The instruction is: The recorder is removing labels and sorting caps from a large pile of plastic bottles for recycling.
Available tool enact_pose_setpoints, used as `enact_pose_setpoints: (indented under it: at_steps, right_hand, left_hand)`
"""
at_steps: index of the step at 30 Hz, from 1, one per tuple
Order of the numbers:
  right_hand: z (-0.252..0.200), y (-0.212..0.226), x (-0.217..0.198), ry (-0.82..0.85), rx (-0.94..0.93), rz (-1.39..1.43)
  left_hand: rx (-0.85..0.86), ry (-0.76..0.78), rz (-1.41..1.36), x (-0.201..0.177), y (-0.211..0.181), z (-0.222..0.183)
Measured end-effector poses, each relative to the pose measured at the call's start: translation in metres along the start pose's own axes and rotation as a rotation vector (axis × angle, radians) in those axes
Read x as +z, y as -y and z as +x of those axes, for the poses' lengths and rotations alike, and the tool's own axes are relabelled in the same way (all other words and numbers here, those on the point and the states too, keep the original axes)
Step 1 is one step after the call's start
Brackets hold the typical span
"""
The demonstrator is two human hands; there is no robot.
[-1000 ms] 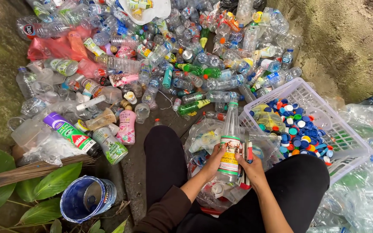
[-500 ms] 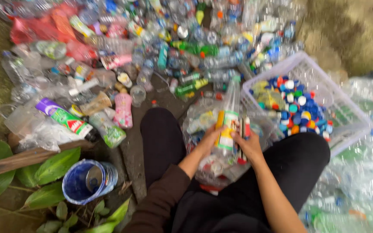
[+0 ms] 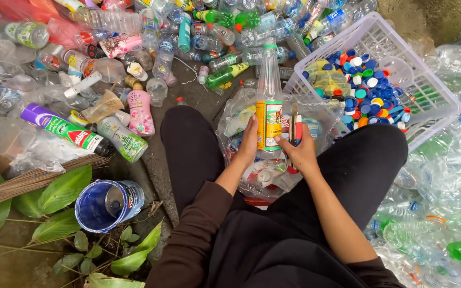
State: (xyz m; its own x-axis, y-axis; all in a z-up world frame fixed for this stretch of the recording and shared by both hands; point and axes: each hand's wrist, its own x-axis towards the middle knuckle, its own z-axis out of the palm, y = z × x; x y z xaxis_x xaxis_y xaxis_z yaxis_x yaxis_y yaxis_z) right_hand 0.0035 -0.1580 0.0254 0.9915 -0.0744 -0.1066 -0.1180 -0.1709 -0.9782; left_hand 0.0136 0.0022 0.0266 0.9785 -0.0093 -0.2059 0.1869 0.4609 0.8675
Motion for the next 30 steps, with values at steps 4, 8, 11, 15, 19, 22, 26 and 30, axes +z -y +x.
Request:
enact_pose_setpoints:
  at_steps: [4,8,11,15,19,22,26,30]
  right_hand:
    - [-0.011,0.024,-0.001,0.029,-0.028,-0.106]
    - [-0.028,0.069,0.002,0.09,-0.058,-0.2]
    - [-0.038,0.078,0.002,0.115,-0.016,-0.293]
    - [-0.046,0.088,0.012,0.143,0.029,-0.348]
    - [-0.045,0.082,0.017,0.163,0.002,-0.348]
    - [-0.044,0.075,0.019,0.155,0.015,-0.355]
    - [-0.04,0.068,0.022,0.134,0.025,-0.368]
    - [-0.027,0.044,0.021,0.124,0.042,-0.451]
  left_hand:
    - [0.019,0.011,-0.036,-0.025,0.052,0.027]
    - [0.033,-0.04,-0.077,-0.025,0.046,0.031]
    - [0.055,0.0,-0.119,-0.026,0.041,0.03]
    - [0.074,0.06,-0.103,-0.028,0.036,0.029]
    - [0.11,0.037,-0.076,-0.025,0.044,0.029]
    - [0.15,0.007,-0.003,-0.02,0.039,0.024]
    - [0.181,0.008,0.022,-0.02,0.042,0.026]
    - [0.213,-0.01,0.042,-0.025,0.048,0.031]
